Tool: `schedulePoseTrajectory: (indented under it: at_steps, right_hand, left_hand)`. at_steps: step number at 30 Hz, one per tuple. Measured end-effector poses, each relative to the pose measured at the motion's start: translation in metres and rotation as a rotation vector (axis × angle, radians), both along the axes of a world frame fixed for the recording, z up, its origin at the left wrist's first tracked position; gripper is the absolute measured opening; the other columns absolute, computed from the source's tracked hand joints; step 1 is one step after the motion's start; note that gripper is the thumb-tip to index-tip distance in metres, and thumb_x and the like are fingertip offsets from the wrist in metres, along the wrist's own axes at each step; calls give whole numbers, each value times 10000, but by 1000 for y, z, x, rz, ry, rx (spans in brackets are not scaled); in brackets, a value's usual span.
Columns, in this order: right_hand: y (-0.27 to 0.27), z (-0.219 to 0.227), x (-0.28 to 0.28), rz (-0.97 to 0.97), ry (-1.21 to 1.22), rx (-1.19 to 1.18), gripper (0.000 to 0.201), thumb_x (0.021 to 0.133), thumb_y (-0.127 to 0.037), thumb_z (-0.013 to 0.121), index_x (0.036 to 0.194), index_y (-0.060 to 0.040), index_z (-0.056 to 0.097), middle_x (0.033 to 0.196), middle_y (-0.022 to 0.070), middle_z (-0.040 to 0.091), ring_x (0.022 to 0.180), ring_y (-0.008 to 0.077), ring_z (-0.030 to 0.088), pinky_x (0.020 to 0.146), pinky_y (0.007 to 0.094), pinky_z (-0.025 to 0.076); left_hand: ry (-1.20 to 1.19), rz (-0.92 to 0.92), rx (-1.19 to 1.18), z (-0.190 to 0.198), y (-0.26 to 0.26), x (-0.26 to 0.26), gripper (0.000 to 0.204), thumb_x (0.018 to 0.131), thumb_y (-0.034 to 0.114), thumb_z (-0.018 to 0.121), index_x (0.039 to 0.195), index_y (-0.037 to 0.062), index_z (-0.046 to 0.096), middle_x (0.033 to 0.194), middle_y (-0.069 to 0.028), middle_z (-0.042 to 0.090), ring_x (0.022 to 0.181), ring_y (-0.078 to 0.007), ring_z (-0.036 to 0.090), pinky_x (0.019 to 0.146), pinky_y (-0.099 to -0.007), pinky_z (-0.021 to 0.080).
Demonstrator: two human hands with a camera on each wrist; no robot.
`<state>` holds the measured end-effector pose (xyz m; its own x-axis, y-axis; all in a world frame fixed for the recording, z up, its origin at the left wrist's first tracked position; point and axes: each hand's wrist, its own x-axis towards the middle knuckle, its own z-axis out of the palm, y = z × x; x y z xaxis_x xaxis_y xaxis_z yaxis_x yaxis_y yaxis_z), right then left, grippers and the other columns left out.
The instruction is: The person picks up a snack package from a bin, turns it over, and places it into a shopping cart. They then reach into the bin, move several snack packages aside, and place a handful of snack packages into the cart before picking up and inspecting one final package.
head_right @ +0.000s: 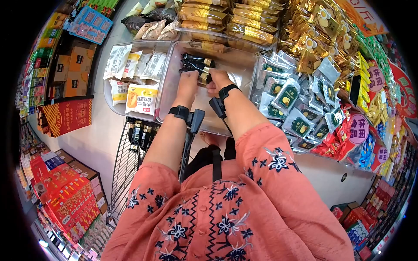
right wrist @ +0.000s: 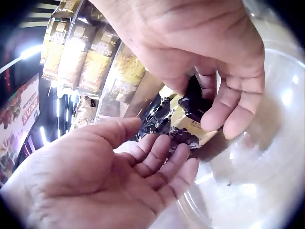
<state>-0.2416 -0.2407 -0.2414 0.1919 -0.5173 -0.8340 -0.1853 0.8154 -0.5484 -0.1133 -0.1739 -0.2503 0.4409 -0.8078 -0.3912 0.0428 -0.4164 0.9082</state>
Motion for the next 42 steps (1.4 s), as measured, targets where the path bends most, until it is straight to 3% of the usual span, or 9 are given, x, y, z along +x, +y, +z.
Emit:
schedulePoseTrajectory:
  at_steps: [3, 6, 15, 24, 30, 33, 36, 39, 42]
  right_hand:
    - [-1, -11, -1, -64, -54, 41, 408, 949, -390, 581, 1181, -58, 536, 1003, 146, 562, 786, 303, 657, 681, 468, 606]
    - [1, -1, 1, -98, -73, 42, 446, 950, -400, 584, 1196, -32, 525, 1018, 156, 559, 795, 327, 656, 706, 477, 610]
    - [10, -19, 1, -98, -34, -133, 464, 864, -348, 675, 1094, 49, 611, 937, 163, 640, 753, 285, 671, 622, 419, 590]
    - [5, -13, -5, -33, -158, -65, 382, 846, -289, 679, 1049, 29, 624, 929, 144, 622, 758, 285, 669, 637, 387, 587]
    - [8, -8, -6, -8, -78, -118, 430, 832, -315, 670, 1064, 45, 627, 968, 165, 632, 799, 302, 661, 648, 394, 577]
    - [8, -5, -6, 25, -30, -142, 466, 827, -326, 668, 1087, 57, 619, 980, 175, 635, 825, 305, 658, 656, 388, 575]
    - [9, -5, -3, 16, -42, -147, 474, 825, -315, 669, 1099, 68, 610, 999, 183, 635, 830, 311, 659, 674, 389, 576]
    - [12, -10, -1, -47, -89, -146, 485, 816, -309, 683, 1102, 75, 607, 1035, 185, 630, 838, 314, 660, 697, 392, 576]
    - [10, -14, 0, -52, -101, -109, 490, 808, -307, 697, 1112, 67, 609, 1062, 181, 623, 844, 315, 663, 709, 390, 576]
  left_hand:
    - [-143, 3, -35, 4, -4, -5, 298, 886, 242, 630, 979, -38, 671, 856, -80, 654, 741, -154, 563, 651, -316, 458]
    - [-100, -1, 11, -3, -6, -6, 342, 830, 256, 629, 933, -67, 675, 904, -248, 692, 853, -331, 666, 796, -395, 496]
    - [-206, -71, 69, 4, -1, -7, 541, 828, 293, 632, 1215, -82, 587, 1134, -323, 641, 1118, -416, 612, 972, -406, 466]
    - [-128, -148, 129, 13, 4, -6, 660, 871, 311, 644, 1397, -43, 459, 1206, -231, 642, 1087, -277, 631, 918, -324, 478]
    - [-120, -107, 41, -16, 4, 0, 669, 833, 304, 641, 1345, -96, 480, 1130, -283, 656, 1066, -351, 647, 926, -377, 492]
    - [-147, -124, 37, -16, 8, 2, 672, 871, 297, 651, 1410, -40, 435, 1050, -149, 650, 799, -191, 608, 570, -303, 471]
    - [-107, -135, 49, -11, 10, 5, 671, 866, 299, 650, 1409, -35, 438, 1092, -151, 643, 838, -194, 612, 620, -297, 486]
    - [-29, -85, 7, 18, 19, 3, 688, 838, 309, 638, 1353, -111, 461, 1174, -281, 638, 1110, -332, 630, 961, -359, 469]
    - [-63, -109, 23, 25, 24, 8, 686, 838, 311, 639, 1351, -109, 461, 1179, -271, 636, 1110, -313, 627, 952, -350, 470]
